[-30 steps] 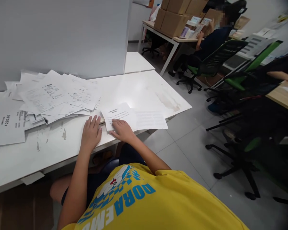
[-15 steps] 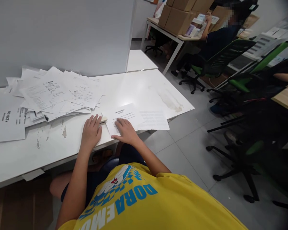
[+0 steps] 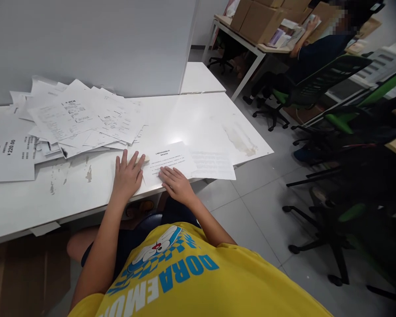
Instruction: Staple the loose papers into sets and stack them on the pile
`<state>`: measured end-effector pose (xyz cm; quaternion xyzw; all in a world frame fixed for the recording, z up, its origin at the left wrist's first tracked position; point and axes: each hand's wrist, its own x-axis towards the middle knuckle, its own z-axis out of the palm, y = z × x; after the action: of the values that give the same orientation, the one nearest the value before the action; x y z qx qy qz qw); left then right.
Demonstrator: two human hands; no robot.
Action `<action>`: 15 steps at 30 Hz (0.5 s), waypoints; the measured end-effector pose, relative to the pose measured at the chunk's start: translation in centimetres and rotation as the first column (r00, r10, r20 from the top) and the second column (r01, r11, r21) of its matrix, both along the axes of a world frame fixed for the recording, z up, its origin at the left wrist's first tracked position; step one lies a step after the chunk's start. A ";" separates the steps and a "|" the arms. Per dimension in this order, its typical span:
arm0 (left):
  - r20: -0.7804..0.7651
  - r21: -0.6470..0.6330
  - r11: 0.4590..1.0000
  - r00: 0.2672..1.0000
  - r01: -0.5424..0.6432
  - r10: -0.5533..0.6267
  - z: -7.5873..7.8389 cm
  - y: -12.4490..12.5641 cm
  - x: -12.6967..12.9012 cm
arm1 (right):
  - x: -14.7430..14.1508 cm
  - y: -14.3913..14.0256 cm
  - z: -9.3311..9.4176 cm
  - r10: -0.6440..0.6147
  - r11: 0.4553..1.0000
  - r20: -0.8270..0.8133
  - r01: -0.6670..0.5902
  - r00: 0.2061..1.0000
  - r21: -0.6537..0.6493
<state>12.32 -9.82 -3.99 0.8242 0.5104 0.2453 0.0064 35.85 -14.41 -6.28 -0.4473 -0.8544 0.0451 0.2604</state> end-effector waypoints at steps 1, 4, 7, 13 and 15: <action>-0.009 -0.003 1.000 1.000 -0.009 0.009 0.0 0.0 0.1 | 0.2 0.0 -0.2 -0.020 1.000 -0.008 0.020 1.000 0.015; -0.026 -0.034 0.999 0.999 -0.033 0.032 -0.1 0.0 0.1 | 1.0 0.1 -1.0 -0.150 0.988 -0.050 0.152 0.987 0.028; -0.027 -0.063 0.997 0.999 -0.039 0.038 -0.2 0.2 -0.1 | 2.0 0.4 -1.1 -0.246 0.969 -0.081 0.247 0.966 -0.002; -0.063 -0.099 0.995 0.998 -0.024 0.018 -0.5 0.7 -0.3 | 2.8 0.6 -0.2 -0.155 0.986 0.006 0.155 0.988 -0.065; -0.088 -0.104 0.994 0.996 -0.011 0.002 -0.6 0.9 -0.4 | 2.7 0.6 -0.1 -0.115 0.990 0.060 0.119 0.992 -0.073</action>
<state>11.91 -8.96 -4.56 0.8311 0.5249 0.1819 0.0264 38.58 -13.85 -6.34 -0.5075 -0.8313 0.0499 0.2212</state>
